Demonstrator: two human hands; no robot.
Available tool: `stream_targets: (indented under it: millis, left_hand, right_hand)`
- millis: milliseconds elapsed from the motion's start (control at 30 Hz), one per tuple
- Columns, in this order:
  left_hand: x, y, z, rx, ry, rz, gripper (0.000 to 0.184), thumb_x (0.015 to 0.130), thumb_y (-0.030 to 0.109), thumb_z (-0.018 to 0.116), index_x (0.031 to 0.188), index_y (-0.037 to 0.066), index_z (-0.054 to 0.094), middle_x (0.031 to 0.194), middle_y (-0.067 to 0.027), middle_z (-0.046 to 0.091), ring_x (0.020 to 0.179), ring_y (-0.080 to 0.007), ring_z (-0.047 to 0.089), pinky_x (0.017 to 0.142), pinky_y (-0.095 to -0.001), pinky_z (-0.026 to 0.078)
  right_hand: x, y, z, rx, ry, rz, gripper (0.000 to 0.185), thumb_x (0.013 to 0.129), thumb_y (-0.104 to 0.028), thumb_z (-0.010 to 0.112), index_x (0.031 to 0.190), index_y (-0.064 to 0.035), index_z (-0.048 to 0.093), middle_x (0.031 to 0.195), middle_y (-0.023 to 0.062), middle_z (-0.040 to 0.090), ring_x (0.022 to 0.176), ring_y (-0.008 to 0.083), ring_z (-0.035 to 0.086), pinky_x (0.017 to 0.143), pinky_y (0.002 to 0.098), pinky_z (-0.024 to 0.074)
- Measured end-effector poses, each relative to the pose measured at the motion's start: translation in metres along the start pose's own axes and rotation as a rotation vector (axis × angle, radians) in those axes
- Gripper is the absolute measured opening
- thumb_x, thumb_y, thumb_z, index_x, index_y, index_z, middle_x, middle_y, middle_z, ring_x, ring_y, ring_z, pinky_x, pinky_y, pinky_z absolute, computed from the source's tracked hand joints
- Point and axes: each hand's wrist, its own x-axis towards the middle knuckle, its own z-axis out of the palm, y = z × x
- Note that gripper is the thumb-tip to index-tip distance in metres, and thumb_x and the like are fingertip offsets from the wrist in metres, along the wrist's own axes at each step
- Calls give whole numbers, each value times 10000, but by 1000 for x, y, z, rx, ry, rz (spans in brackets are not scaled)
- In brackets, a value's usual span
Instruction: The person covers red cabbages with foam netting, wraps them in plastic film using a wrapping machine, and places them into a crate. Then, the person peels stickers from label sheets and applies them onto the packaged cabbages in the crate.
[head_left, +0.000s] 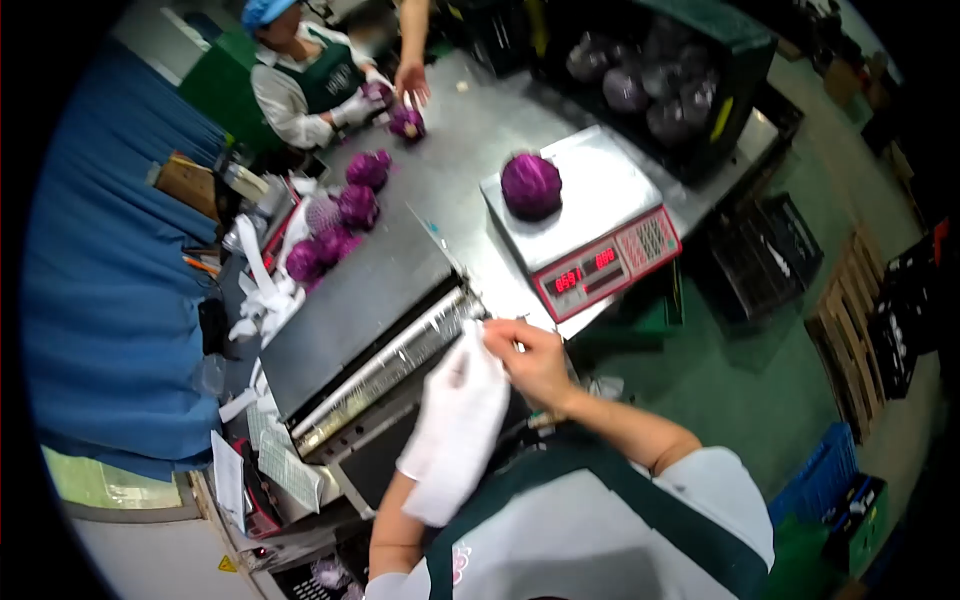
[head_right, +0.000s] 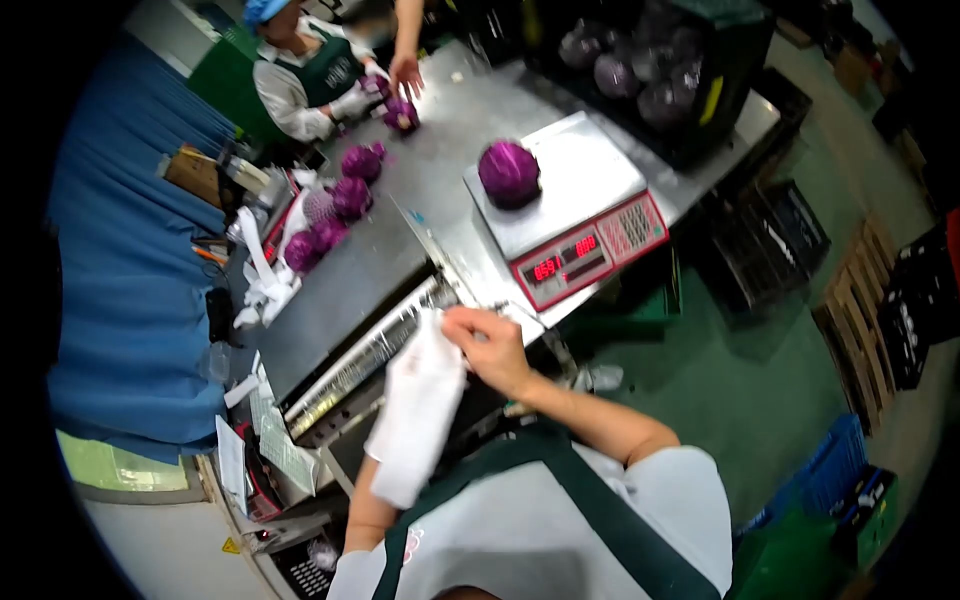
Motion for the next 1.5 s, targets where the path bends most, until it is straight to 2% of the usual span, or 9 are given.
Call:
stream_targets:
  millis: [200, 333, 533, 667, 833, 1067, 1333, 1400, 1500]
  left_hand:
    - [52, -57, 10, -236, -99, 183, 298, 861, 104, 603, 1124, -28, 552, 998, -57, 619, 801, -102, 592, 701, -233, 496]
    - [53, -59, 17, -382, -117, 79, 245, 881, 93, 560, 1104, -8, 559, 941, -59, 630, 766, -129, 606, 701, -279, 507]
    - [76, -49, 7, -765, -279, 225, 139, 900, 93, 495, 1023, 34, 524, 947, -66, 583, 886, -171, 576, 860, -341, 450]
    - [82, -23, 20, -658, -295, 213, 177, 896, 106, 504, 1040, 4, 521, 915, -69, 591, 848, -152, 593, 772, -281, 485]
    - [107, 10, 20, -275, -394, 200, 219, 784, 161, 675, 915, 32, 557, 807, -7, 575, 690, -71, 549, 623, -206, 449]
    - [232, 23, 40, 492, 431, 661, 197, 762, 227, 619, 779, 49, 535, 613, -31, 515, 576, -153, 516, 509, -292, 428]
    - [355, -9, 36, 126, -244, 304, 271, 840, 182, 563, 1084, 84, 627, 913, -107, 651, 763, -122, 598, 648, -294, 476]
    - [354, -15, 34, 675, -226, 760, 241, 809, 179, 587, 1020, 77, 646, 894, -117, 654, 769, -144, 615, 674, -285, 468]
    - [307, 2, 45, 1056, -59, 517, 355, 881, 268, 445, 1073, 22, 616, 942, -172, 646, 850, -266, 632, 715, -323, 483]
  right_hand:
    - [30, -8, -35, -433, 112, -391, 130, 715, -11, 665, 843, 15, 668, 1112, 205, 592, 732, 204, 554, 693, 308, 461]
    - [40, 1, -55, 182, 174, 351, 145, 934, -124, 479, 905, 15, 506, 1010, 153, 616, 834, 181, 602, 750, 293, 491]
    - [39, 5, -74, 676, -164, 680, 323, 914, -215, 519, 1130, 22, 481, 1028, 129, 614, 831, 147, 602, 757, 284, 507]
    - [52, -5, -90, 152, -587, 549, 384, 759, -204, 714, 1057, 9, 596, 866, 36, 636, 702, 91, 565, 636, 236, 469]
    - [120, 20, -125, -560, 78, -39, 188, 725, -93, 685, 864, 8, 608, 965, 143, 669, 832, 176, 631, 738, 281, 490]
    - [199, 72, -141, 397, 339, 349, 231, 799, 7, 527, 1028, 1, 490, 903, 118, 595, 735, 166, 588, 615, 265, 488]
    - [223, 130, -108, 157, 61, 628, 445, 913, -308, 428, 1171, 46, 506, 1037, 142, 596, 935, 227, 573, 793, 325, 460]
    - [209, 133, -107, 253, 73, 665, 456, 923, -317, 392, 1177, 47, 494, 1072, 141, 582, 953, 233, 567, 828, 340, 453]
    - [175, 113, -94, 355, 139, 439, 446, 933, -294, 320, 1194, 33, 473, 1138, 149, 550, 997, 238, 555, 875, 345, 443]
